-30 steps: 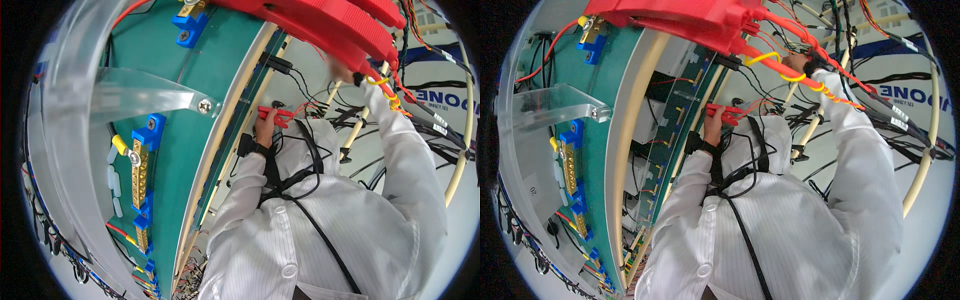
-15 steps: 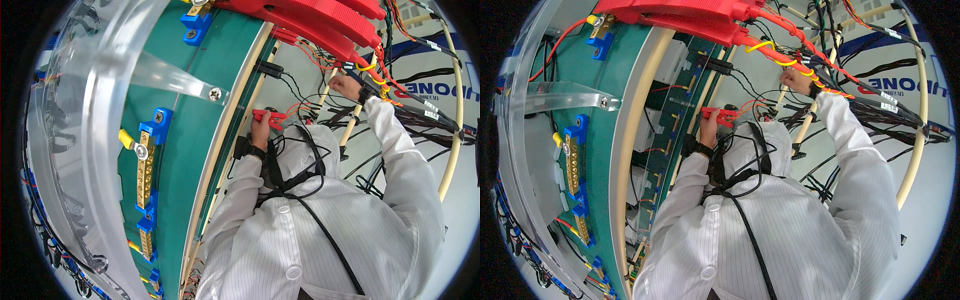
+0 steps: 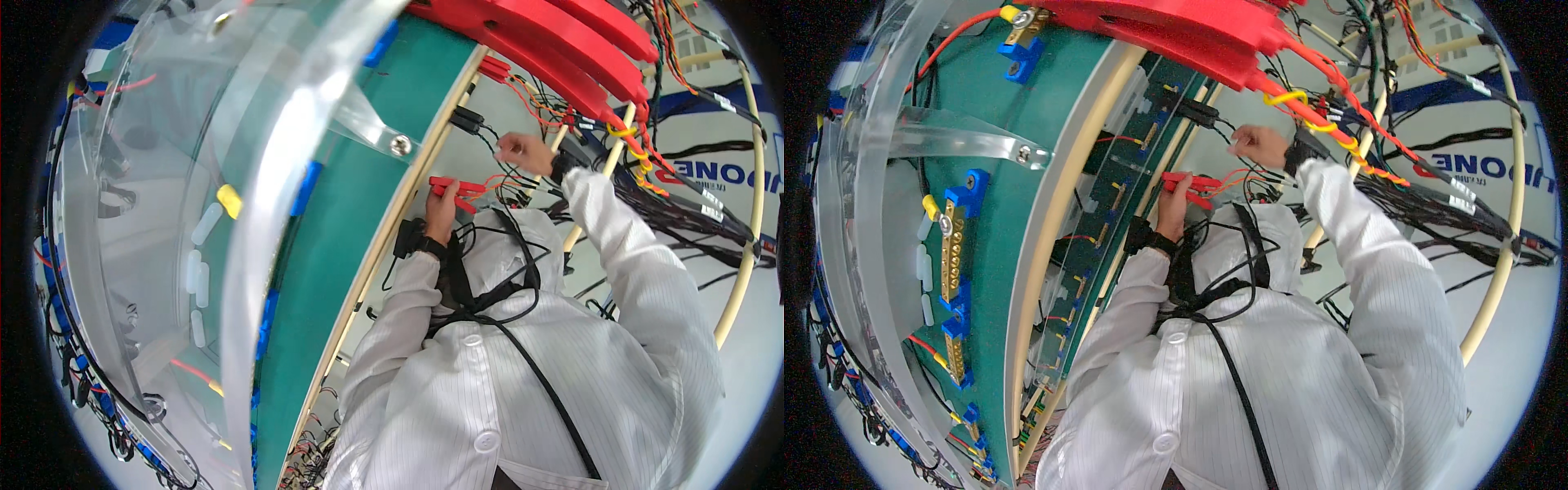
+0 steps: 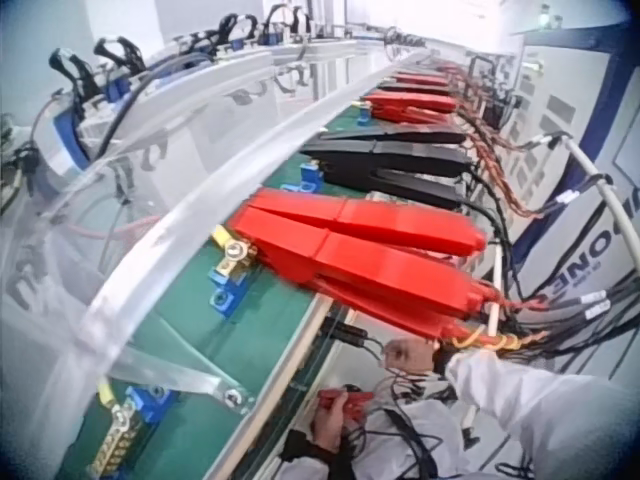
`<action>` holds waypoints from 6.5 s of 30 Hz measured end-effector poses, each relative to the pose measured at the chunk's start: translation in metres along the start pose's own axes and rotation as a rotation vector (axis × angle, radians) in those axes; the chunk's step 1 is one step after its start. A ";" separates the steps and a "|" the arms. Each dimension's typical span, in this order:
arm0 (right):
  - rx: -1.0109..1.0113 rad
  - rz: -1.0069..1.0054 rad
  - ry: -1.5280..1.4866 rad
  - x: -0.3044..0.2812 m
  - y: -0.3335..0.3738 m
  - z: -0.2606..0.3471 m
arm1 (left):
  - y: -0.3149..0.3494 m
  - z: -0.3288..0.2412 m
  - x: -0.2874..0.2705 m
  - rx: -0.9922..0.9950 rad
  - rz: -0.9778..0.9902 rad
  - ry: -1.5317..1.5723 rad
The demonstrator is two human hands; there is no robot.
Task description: Connecting and organizing electrical cables and clamps on a test bench apparatus.
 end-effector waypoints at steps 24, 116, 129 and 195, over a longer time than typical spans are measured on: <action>0.151 -0.174 0.487 0.096 -0.073 0.033 | 0.004 -0.016 0.002 -0.193 -0.069 -0.033; -0.131 -0.023 -0.073 -0.158 0.060 0.055 | 0.018 -0.016 0.070 0.675 1.038 -1.252; 0.049 -0.047 -0.396 -0.154 0.027 -0.024 | 0.031 -0.083 0.020 0.640 0.403 -1.011; 0.364 0.445 -1.111 0.050 0.067 0.062 | 0.063 -0.110 0.080 0.009 0.202 0.055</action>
Point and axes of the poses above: each hand's wrist, its own y-axis away from the middle knuckle, its own x-axis out of the palm, z = x × y, the point moved 1 cm from there along -y, towards the middle knuckle, and after that the axes turned 10 degrees about x, right-handed, at the moved point
